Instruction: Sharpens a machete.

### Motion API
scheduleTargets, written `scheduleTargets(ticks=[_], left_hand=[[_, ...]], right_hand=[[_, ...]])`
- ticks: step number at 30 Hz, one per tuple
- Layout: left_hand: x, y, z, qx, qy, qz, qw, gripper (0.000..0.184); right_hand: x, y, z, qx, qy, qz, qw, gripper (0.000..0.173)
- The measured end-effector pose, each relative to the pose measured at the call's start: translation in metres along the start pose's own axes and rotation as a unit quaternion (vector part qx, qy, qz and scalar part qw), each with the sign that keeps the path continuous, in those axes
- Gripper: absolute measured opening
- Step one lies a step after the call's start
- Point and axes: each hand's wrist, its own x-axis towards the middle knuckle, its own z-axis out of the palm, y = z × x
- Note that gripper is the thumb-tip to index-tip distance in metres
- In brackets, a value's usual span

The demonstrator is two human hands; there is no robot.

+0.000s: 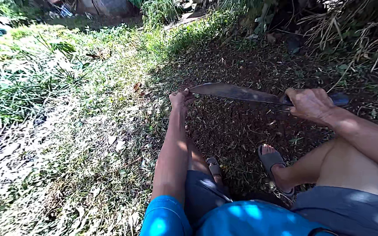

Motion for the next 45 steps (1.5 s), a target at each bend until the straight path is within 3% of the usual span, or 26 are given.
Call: scheduleTargets(ticks=[10,14,17,19,21,25,28,31,35,43,45], left_hand=[[-0.002,-0.004,-0.003,-0.001,0.025,-0.003,1.0,0.011],[-0.006,-0.004,-0.005,-0.01,0.046,0.02,0.999,0.025],[0.003,-0.01,-0.006,0.092,0.041,0.07,0.992,0.049],[0.01,-0.018,-0.006,0.188,0.039,0.146,0.97,0.045],[0.012,-0.02,-0.006,0.244,0.004,0.201,0.949,0.031],[0.007,-0.021,-0.006,0.34,-0.121,0.235,0.903,0.052],[0.013,-0.027,-0.009,0.425,-0.202,0.215,0.856,0.059],[0.015,-0.027,-0.012,0.452,-0.251,0.174,0.838,0.044],[0.012,-0.02,-0.015,0.412,-0.276,0.171,0.851,0.031],[0.005,-0.021,-0.008,0.378,-0.146,0.133,0.905,0.056],[0.006,-0.02,-0.008,0.357,-0.152,0.155,0.909,0.051]], right_hand=[[-0.002,0.014,0.006,-0.025,0.078,-0.002,0.997,0.03],[-0.003,0.024,0.009,-0.021,0.095,0.012,0.995,0.033],[-0.001,0.029,0.008,-0.015,0.091,0.035,0.995,0.032],[-0.001,0.03,0.006,-0.014,0.085,0.046,0.995,0.032],[0.0,0.03,0.005,-0.023,0.079,0.048,0.995,0.033],[-0.005,0.024,0.001,-0.034,0.06,0.024,0.997,0.031],[-0.01,0.021,0.0,-0.034,0.066,-0.013,0.997,0.033],[-0.011,0.021,0.004,-0.041,0.094,-0.048,0.994,0.03],[-0.009,0.021,0.002,-0.044,0.088,-0.057,0.993,0.025],[-0.013,0.024,0.0,-0.038,0.108,-0.075,0.991,0.024],[-0.014,0.024,-0.002,-0.04,0.117,-0.077,0.989,0.023]])
